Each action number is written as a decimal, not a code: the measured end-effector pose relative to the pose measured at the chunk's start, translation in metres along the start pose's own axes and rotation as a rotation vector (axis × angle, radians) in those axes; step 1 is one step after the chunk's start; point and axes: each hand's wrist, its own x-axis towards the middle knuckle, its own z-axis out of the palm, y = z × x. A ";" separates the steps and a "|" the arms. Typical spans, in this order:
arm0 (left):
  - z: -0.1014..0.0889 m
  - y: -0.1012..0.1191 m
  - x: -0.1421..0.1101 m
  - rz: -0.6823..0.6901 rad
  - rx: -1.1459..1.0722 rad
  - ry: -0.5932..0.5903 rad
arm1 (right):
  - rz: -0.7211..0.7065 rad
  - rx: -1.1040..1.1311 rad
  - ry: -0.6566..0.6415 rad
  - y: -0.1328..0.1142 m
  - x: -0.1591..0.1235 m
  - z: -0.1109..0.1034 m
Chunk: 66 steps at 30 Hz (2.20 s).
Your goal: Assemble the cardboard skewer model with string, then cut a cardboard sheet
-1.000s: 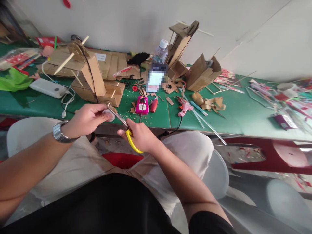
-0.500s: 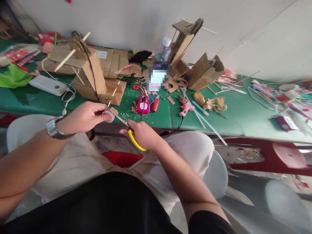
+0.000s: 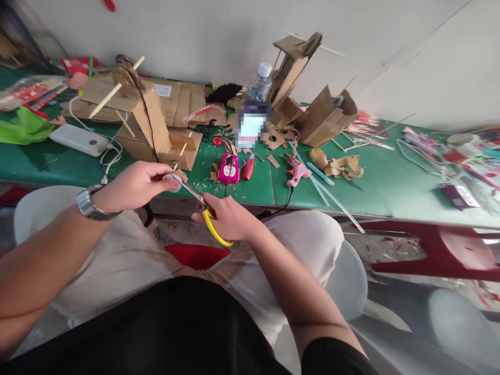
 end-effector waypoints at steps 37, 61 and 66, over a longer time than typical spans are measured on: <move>-0.002 0.005 -0.004 -0.064 -0.023 -0.161 | -0.079 -0.040 0.120 0.012 -0.005 -0.014; -0.002 0.014 -0.008 -0.075 0.239 -0.112 | -0.029 -0.130 0.134 0.014 -0.003 -0.012; -0.003 0.016 -0.008 -0.080 0.217 -0.112 | -0.004 -0.126 0.153 0.014 -0.001 -0.012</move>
